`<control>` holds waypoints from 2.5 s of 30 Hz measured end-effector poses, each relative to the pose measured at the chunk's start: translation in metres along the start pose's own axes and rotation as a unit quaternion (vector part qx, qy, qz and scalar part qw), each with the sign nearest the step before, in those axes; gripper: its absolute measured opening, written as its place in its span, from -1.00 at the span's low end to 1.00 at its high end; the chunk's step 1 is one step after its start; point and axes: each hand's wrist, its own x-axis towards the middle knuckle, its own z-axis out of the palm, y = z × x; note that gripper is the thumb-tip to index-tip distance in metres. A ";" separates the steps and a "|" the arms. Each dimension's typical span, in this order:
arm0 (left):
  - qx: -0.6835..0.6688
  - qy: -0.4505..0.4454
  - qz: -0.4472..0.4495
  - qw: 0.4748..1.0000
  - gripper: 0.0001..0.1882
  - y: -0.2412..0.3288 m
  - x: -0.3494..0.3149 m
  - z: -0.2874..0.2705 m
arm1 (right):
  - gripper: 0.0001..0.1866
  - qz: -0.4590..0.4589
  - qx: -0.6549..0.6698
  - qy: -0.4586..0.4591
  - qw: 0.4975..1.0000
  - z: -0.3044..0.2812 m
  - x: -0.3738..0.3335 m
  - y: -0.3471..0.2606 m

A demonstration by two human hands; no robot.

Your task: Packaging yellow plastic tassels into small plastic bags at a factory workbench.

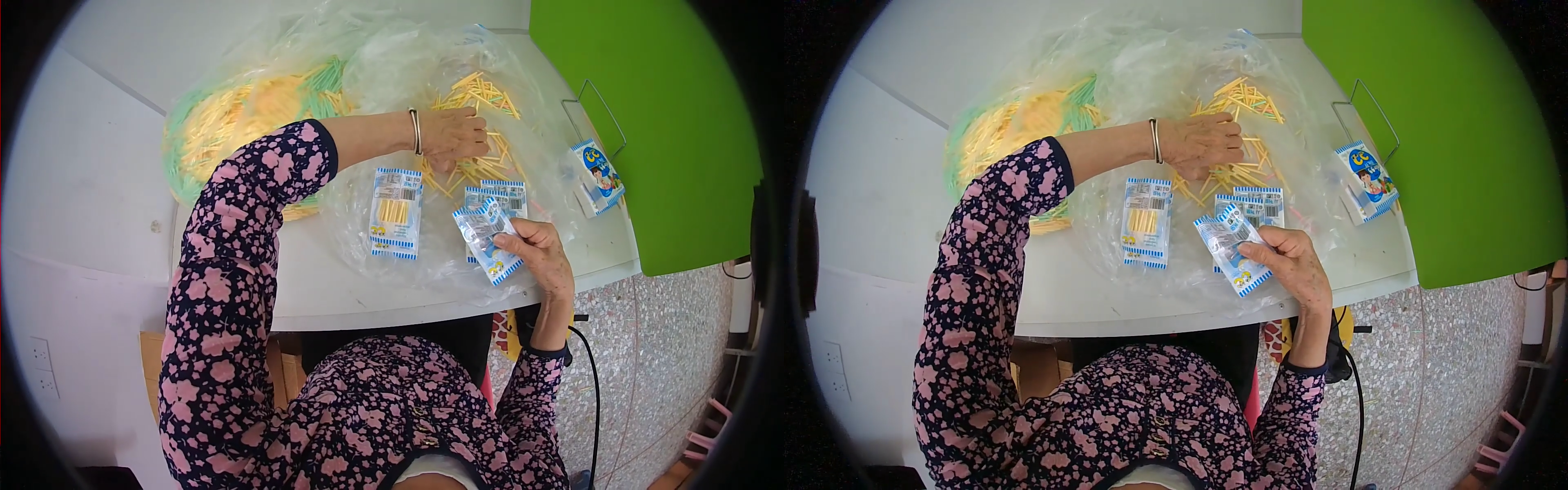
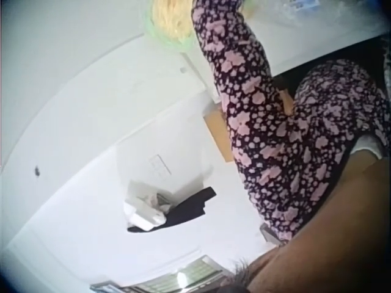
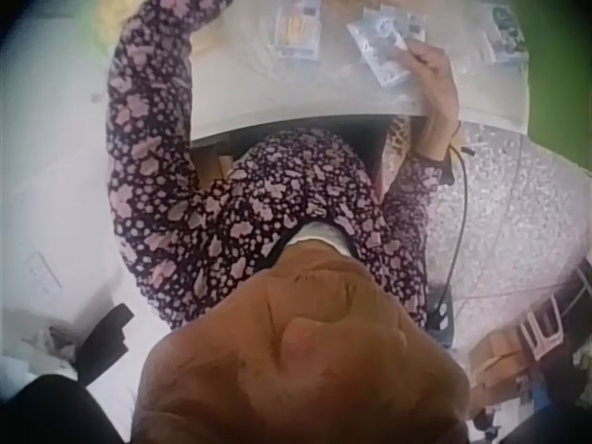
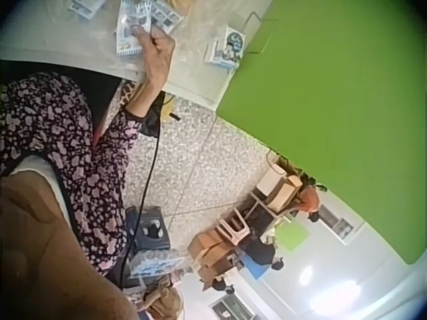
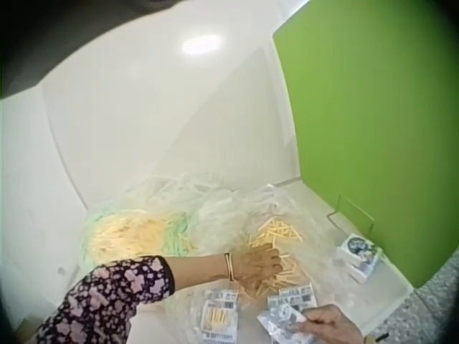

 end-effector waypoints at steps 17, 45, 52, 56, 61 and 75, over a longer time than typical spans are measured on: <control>-0.293 -0.156 -0.159 0.930 -0.53 -0.028 -0.004 0.009 | -0.84 0.002 -0.004 -0.001 1.000 -0.001 -0.002 0.002; -0.804 0.321 -0.291 0.406 -0.75 0.040 -0.013 -0.037 | -0.79 -0.096 0.260 0.228 0.933 0.031 0.030 -0.017; -0.825 0.431 -0.314 0.185 -0.81 0.063 0.026 -0.021 | -0.71 -0.111 0.552 0.243 0.790 0.048 0.110 0.007; -0.762 0.523 -0.327 0.196 -0.79 0.079 0.036 -0.006 | -0.71 -0.104 0.613 0.256 0.740 0.060 0.117 0.006; -0.740 0.558 -0.315 0.204 -0.80 0.088 0.037 -0.014 | -0.73 -0.101 0.616 0.263 0.735 0.060 0.121 0.008; -0.739 0.545 -0.344 0.196 -0.80 0.073 0.026 -0.013 | -0.71 -0.152 0.564 0.227 0.780 0.053 0.126 0.008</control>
